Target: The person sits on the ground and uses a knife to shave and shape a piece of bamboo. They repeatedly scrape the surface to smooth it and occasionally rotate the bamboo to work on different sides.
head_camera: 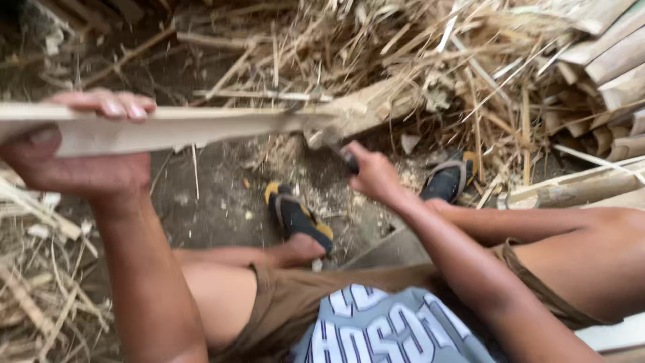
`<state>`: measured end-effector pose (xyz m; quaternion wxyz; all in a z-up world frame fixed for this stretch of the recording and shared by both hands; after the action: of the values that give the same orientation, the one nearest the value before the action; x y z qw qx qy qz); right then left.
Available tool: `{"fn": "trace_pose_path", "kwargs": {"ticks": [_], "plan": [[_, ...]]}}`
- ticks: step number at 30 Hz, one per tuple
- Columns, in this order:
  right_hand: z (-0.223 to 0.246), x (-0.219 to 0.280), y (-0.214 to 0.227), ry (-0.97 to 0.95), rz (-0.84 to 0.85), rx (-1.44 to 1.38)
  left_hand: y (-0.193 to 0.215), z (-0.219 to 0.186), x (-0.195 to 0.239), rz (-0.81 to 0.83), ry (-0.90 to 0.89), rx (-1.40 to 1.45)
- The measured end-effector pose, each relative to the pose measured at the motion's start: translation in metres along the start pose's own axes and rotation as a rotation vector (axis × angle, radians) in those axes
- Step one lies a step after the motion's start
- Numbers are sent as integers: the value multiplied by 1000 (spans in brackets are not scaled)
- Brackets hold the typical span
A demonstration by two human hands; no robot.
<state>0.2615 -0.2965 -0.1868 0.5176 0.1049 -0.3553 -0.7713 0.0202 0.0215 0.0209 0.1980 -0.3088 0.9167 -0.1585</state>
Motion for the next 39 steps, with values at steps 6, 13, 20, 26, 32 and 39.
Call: {"fn": "trace_pose_path", "kwargs": {"ticks": [6,13,20,26,32,39], "plan": [[-39,-13,7,-288,93,37,-18,-4,-6,-80,-26,21],[15,-3,-34,64,-150,-72,-42,-1,-5,-228,-54,-98],[-105,-18,-38,-177,-53,17,-82,-21,-6,-467,-133,-94],[-58,25,-35,-248,-40,-3,-128,7,-24,-365,-397,-524],[106,79,53,239,-198,-271,-145,45,-25,-182,-512,-560],[91,53,41,-27,-31,-298,-137,39,-39,-165,-506,-480]]}}
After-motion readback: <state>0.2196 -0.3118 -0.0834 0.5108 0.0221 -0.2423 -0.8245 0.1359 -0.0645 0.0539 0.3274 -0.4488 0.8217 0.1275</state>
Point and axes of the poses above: each hand's wrist, its own x-axis away from the middle knuckle, its own y-axis out of the back of the hand, z = x × y, the point moved 5 cm from there along -x, towards the middle knuckle, and after that the axes turned 10 degrees about y, right-handed, at the moved point
